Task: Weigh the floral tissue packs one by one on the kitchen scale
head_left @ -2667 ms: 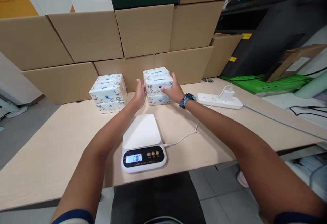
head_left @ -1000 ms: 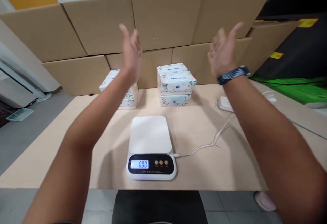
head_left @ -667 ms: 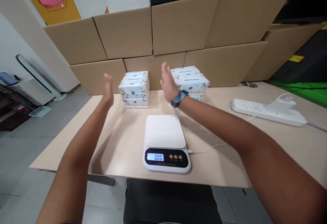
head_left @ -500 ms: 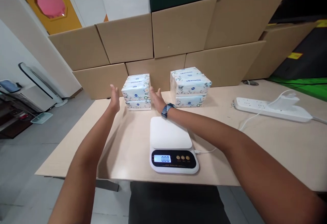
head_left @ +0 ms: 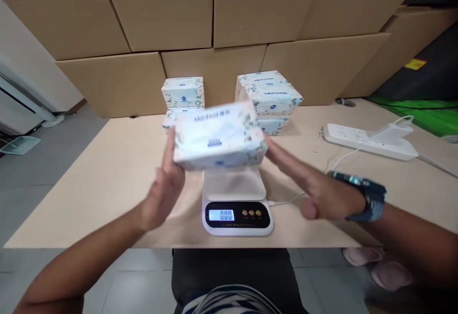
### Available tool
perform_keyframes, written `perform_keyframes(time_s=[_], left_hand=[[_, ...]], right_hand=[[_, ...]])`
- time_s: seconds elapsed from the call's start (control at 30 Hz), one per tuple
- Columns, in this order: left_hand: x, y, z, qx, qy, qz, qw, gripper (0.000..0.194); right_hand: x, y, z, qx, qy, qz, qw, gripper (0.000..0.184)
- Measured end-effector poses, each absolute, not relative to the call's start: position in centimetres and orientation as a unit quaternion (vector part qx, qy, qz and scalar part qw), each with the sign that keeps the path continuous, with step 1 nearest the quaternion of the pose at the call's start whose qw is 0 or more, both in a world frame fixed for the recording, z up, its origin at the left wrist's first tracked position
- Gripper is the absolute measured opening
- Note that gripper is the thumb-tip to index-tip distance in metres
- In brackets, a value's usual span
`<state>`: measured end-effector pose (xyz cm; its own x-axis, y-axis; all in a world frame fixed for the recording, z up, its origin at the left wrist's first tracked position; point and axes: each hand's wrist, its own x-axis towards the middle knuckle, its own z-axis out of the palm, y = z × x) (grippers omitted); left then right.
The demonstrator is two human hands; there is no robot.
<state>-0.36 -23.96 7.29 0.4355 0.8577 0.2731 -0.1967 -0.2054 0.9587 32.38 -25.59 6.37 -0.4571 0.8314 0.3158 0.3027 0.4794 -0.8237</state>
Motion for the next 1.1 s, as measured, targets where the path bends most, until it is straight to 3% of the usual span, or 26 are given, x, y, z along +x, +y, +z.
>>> perform_keyframes(time_s=[0.07,0.13,0.27,0.43,0.6,0.83,0.97,1.1], left_hand=[[0.2,-24.9,4.1,0.594,0.271,0.393,0.647,0.088],[0.7,-25.2,2.1,0.586,0.271,0.357,0.675,0.089],[1.9,-24.3,2.1,0.574,0.297,0.385,0.659,0.090],[3.0,-22.2,2.3,0.508,0.356,0.456,0.638,0.105],[2.9,-22.1,-0.1,0.523,0.291,0.384,0.703,0.107],[3.0,-22.3,-0.3,0.561,0.249,0.341,0.712,0.106],[2.9,-22.1,-1.0,0.588,0.259,0.341,0.687,0.104],[2.7,-21.7,-1.6,0.624,0.274,0.349,0.644,0.107]], right_hand=[[33.8,-27.5,4.0,-0.331,-0.808,0.373,0.314,0.102],[34.6,-28.1,2.1,-0.329,-0.809,0.393,0.286,0.094],[34.4,-27.0,1.2,-0.424,-0.723,0.438,0.325,0.086],[32.1,-25.2,1.3,-0.473,-0.622,0.437,0.445,0.108],[31.2,-26.1,0.0,-0.447,-0.601,0.517,0.414,0.128],[31.3,-28.4,-0.6,-0.471,-0.582,0.494,0.443,0.086],[31.4,-28.7,-0.9,-0.484,-0.606,0.459,0.434,0.083],[32.1,-28.3,-0.9,-0.500,-0.634,0.432,0.402,0.091]])
